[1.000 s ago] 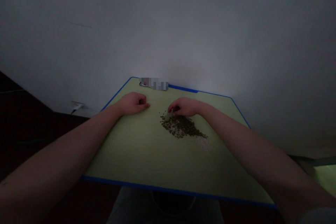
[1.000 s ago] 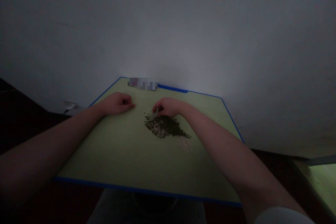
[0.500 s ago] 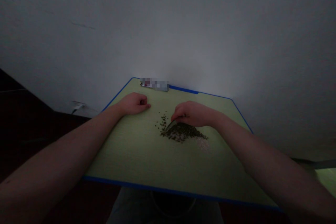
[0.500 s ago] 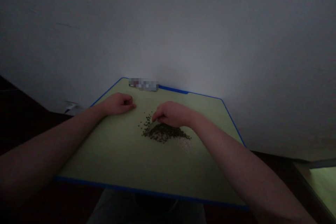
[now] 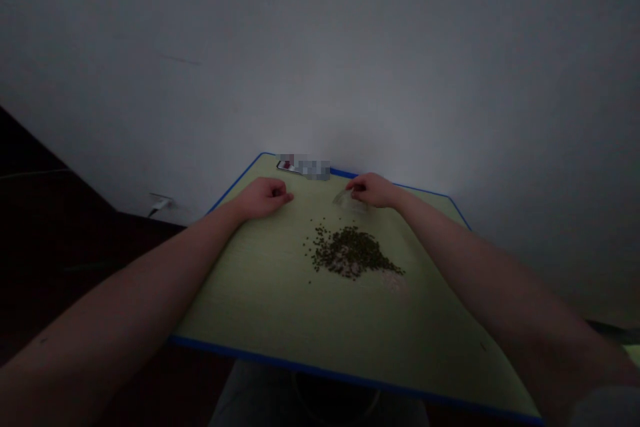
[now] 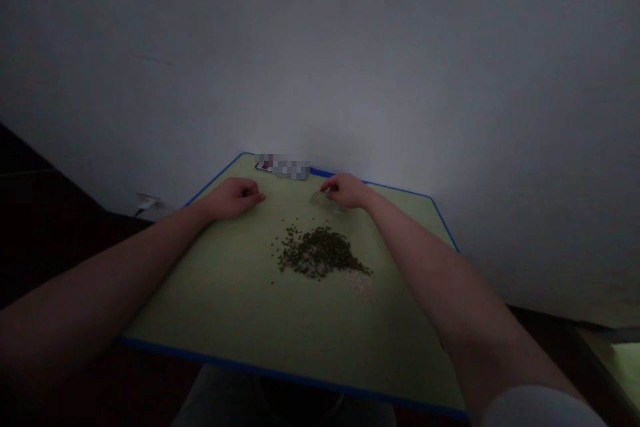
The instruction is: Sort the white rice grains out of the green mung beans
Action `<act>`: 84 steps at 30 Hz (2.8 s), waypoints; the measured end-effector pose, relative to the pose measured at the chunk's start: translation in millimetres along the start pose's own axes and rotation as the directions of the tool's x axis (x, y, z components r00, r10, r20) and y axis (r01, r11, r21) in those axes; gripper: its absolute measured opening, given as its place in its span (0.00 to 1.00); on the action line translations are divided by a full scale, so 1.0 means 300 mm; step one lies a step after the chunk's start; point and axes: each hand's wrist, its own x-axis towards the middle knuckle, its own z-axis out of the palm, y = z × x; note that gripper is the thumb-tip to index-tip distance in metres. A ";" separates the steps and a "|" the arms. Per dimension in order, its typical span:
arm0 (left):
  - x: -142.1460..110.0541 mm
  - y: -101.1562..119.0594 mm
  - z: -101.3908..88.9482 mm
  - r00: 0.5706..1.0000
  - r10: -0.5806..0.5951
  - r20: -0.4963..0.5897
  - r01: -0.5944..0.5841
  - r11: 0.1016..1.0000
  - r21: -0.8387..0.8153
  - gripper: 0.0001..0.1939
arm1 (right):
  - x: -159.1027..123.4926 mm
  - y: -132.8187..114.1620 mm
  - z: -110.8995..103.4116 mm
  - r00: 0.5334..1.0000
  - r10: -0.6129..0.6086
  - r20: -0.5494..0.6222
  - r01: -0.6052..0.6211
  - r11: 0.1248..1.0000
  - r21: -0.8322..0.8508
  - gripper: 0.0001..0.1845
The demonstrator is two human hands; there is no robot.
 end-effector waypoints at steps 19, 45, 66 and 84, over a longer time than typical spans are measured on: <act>0.006 0.004 0.009 1.000 0.009 -0.004 -0.010 1.000 -0.015 0.18 | -0.004 -0.278 0.066 0.840 -0.418 0.345 0.400 0.908 0.126 0.16; 0.007 0.015 0.004 0.999 -0.023 0.030 0.024 0.999 -0.022 0.17 | -0.067 -0.126 0.034 0.954 -0.265 0.140 0.252 0.962 0.104 0.15; 0.008 0.005 0.013 1.000 -0.010 -0.009 0.009 0.999 -0.053 0.18 | 0.000 -0.206 0.010 0.912 -0.394 0.110 0.373 0.912 0.170 0.13; 0.008 -0.003 0.009 1.000 -0.013 0.005 0.013 0.999 -0.035 0.18 | -0.102 -0.141 0.028 0.938 -0.304 0.167 0.294 0.952 0.082 0.14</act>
